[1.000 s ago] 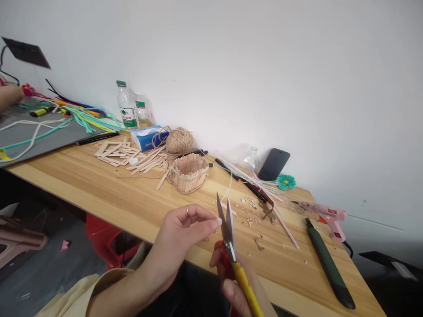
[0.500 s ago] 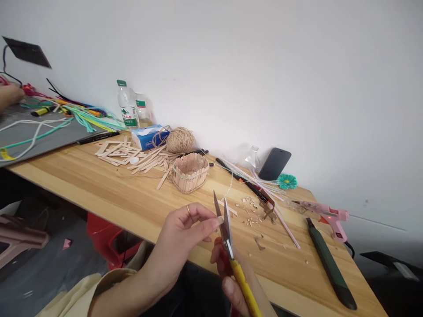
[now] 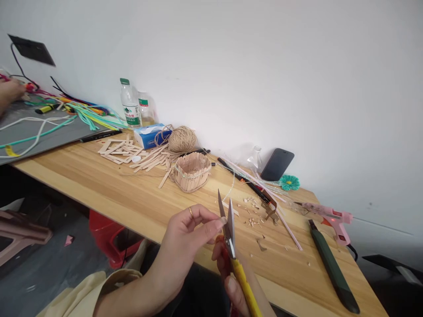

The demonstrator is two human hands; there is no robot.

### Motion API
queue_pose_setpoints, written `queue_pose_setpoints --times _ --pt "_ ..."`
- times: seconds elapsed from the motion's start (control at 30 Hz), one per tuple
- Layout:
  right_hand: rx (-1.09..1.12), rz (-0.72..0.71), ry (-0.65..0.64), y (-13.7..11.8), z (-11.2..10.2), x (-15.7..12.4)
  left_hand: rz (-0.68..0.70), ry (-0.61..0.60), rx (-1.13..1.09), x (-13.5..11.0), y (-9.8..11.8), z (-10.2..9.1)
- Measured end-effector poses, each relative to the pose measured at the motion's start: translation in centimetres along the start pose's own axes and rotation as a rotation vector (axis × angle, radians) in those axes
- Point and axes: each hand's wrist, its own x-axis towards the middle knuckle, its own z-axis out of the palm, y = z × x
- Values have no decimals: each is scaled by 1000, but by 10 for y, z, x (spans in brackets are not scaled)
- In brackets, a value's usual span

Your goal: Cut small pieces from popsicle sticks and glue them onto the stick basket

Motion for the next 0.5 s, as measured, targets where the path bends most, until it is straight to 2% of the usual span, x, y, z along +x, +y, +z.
queue_pose_setpoints --times 0.33,0.5 --pt "-46 -52 11 2 0 1 4 -50 -65 -3 -3 3" --pt "-44 -15 39 9 -1 -4 19 -9 -20 -3 -4 1"
